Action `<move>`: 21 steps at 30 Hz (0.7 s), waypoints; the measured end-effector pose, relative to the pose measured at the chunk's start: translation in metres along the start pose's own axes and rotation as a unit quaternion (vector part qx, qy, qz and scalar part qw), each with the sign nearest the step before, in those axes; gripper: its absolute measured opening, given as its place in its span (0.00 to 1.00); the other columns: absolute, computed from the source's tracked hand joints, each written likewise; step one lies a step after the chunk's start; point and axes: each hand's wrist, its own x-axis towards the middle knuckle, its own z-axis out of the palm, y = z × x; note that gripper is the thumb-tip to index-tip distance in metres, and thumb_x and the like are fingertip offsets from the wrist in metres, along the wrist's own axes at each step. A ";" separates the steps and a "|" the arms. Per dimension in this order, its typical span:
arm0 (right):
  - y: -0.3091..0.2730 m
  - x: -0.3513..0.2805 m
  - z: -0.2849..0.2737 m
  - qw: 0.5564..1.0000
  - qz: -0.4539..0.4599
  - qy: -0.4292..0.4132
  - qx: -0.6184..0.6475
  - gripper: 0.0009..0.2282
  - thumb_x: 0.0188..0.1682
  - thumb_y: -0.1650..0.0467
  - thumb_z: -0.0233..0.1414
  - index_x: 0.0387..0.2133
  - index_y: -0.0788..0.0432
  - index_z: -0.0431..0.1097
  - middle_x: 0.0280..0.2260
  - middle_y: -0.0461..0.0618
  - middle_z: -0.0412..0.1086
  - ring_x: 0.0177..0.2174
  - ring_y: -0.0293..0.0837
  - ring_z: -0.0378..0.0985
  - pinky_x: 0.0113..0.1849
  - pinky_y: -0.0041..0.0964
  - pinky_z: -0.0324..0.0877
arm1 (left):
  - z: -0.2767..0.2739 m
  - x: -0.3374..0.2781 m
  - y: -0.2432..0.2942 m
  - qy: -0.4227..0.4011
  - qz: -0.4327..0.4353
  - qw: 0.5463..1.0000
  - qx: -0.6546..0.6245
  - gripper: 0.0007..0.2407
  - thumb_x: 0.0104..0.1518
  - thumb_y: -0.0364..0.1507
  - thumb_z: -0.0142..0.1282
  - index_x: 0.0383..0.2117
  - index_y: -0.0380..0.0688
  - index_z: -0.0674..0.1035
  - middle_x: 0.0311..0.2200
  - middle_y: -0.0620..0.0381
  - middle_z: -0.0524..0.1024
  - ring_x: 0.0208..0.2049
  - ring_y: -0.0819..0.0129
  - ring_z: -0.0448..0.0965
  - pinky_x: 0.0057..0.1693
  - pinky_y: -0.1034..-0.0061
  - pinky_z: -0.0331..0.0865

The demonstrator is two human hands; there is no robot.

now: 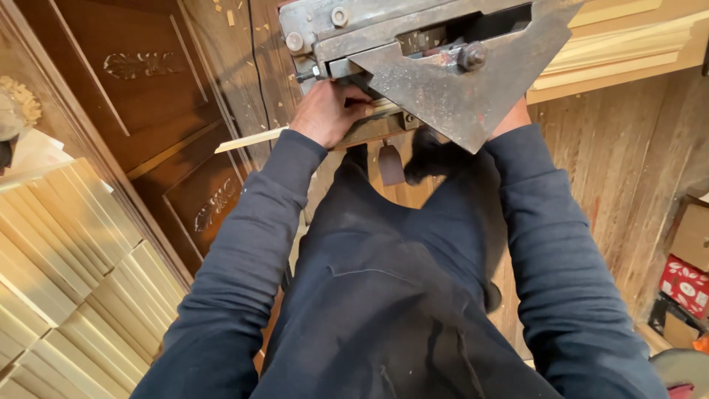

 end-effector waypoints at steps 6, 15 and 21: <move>-0.014 0.000 -0.007 0.999 0.029 -0.018 0.003 0.18 0.52 0.70 0.59 0.54 0.65 0.68 0.51 0.60 0.70 0.51 0.56 0.72 0.52 0.47 0.67 | -0.002 0.002 0.000 -0.021 -0.022 0.999 -0.015 0.10 0.53 0.34 0.65 0.37 0.45 0.87 0.30 0.44 0.82 0.35 0.46 0.81 0.45 0.60 0.74; -0.037 0.002 -0.010 0.999 0.033 0.007 0.025 0.16 0.54 0.69 0.57 0.53 0.63 0.69 0.50 0.60 0.71 0.51 0.57 0.73 0.53 0.47 0.66 | 0.003 0.004 -0.007 -0.032 -0.031 0.999 0.006 0.10 0.55 0.35 0.64 0.37 0.44 0.85 0.33 0.45 0.82 0.36 0.46 0.82 0.45 0.59 0.74; -0.053 0.013 -0.017 0.998 0.011 0.005 -0.055 0.13 0.54 0.66 0.58 0.48 0.61 0.72 0.46 0.60 0.73 0.50 0.61 0.72 0.52 0.53 0.65 | 0.007 0.007 -0.009 -0.057 -0.081 0.993 0.063 0.10 0.58 0.36 0.61 0.35 0.42 0.83 0.31 0.43 0.81 0.36 0.43 0.80 0.43 0.56 0.73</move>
